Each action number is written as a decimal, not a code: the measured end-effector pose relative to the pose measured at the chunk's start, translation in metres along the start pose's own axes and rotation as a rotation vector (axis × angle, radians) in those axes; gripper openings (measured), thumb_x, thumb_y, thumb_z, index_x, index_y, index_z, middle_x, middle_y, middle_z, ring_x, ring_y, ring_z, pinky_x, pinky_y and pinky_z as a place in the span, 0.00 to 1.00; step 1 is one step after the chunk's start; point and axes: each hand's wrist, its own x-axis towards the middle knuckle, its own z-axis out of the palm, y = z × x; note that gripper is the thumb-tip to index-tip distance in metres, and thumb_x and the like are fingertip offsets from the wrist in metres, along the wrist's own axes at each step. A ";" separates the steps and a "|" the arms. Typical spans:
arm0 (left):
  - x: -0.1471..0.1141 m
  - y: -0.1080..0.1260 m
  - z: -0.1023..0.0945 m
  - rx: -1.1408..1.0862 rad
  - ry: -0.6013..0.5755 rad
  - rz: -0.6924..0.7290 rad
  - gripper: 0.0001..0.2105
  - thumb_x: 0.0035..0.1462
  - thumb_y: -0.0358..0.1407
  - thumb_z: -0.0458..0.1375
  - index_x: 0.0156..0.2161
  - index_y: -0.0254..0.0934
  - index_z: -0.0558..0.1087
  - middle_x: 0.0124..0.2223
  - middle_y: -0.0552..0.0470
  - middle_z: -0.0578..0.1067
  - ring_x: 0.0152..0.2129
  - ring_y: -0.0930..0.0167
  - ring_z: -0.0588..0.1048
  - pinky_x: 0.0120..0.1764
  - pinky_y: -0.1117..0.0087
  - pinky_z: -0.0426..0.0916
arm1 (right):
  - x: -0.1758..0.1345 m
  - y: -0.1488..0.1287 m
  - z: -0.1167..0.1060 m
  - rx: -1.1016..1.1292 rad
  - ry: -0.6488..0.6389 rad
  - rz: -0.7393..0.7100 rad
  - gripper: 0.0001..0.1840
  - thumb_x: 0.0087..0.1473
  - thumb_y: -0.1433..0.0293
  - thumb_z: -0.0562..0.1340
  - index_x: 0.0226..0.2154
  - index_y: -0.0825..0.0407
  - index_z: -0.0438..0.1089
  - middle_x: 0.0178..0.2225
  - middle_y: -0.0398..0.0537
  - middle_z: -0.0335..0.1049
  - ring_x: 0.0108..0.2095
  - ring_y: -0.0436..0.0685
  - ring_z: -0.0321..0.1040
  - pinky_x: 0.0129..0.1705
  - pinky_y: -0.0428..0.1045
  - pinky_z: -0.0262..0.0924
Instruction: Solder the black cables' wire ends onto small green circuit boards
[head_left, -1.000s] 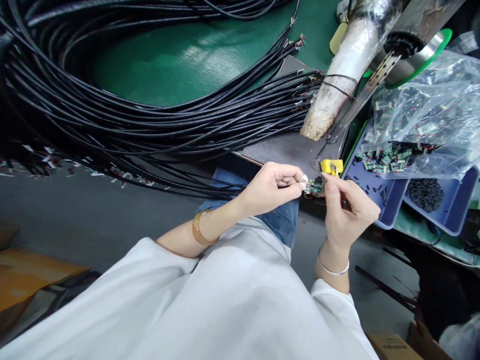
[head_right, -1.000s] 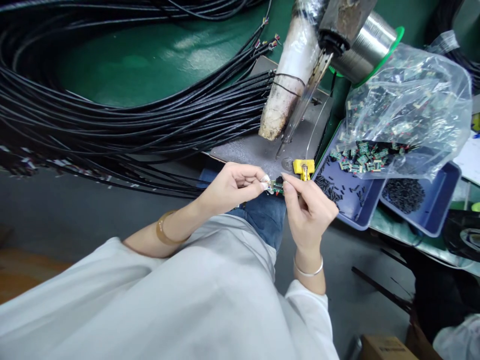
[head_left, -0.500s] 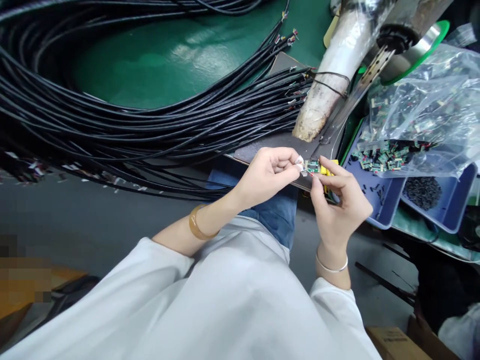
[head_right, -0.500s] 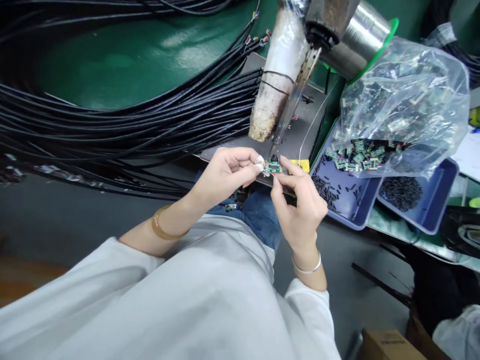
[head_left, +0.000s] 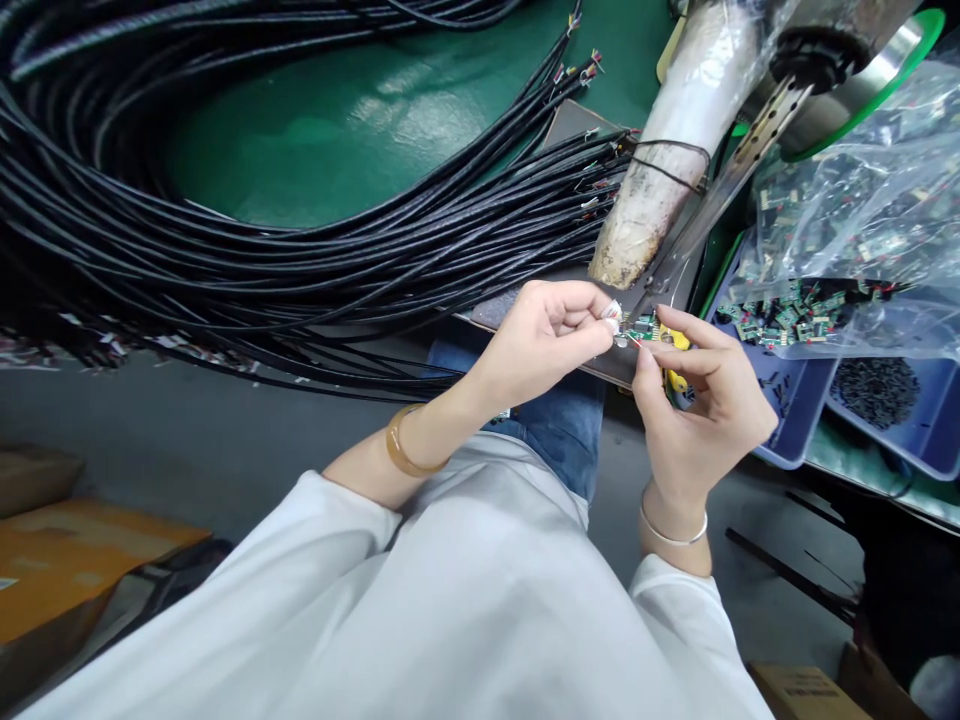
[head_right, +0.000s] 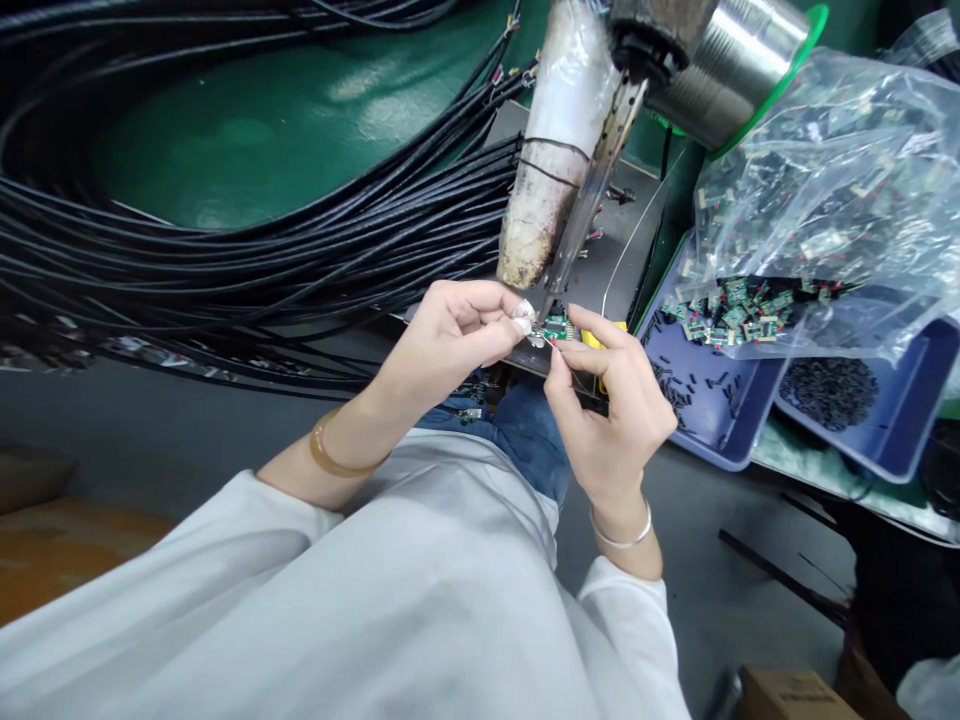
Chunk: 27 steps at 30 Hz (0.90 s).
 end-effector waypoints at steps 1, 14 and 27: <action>0.000 0.001 0.000 0.002 -0.004 0.000 0.06 0.53 0.32 0.59 0.26 0.33 0.71 0.23 0.57 0.64 0.20 0.80 0.60 0.23 0.77 0.55 | 0.000 -0.001 -0.001 -0.003 0.001 0.000 0.09 0.54 0.78 0.66 0.35 0.49 0.73 0.42 0.47 0.79 0.47 0.61 0.79 0.49 0.59 0.77; 0.002 0.005 -0.005 -0.021 -0.071 -0.085 0.03 0.49 0.29 0.59 0.26 0.32 0.70 0.19 0.60 0.62 0.16 0.82 0.55 0.20 0.77 0.48 | -0.003 -0.001 -0.003 -0.012 -0.061 -0.040 0.09 0.54 0.79 0.66 0.34 0.50 0.69 0.46 0.50 0.79 0.45 0.59 0.80 0.41 0.54 0.79; 0.003 0.006 -0.004 -0.037 -0.104 -0.100 0.03 0.50 0.28 0.57 0.26 0.33 0.69 0.18 0.62 0.60 0.16 0.82 0.54 0.20 0.77 0.48 | 0.004 -0.003 -0.003 -0.052 -0.054 -0.057 0.07 0.56 0.78 0.65 0.33 0.49 0.72 0.35 0.44 0.79 0.47 0.60 0.79 0.43 0.53 0.77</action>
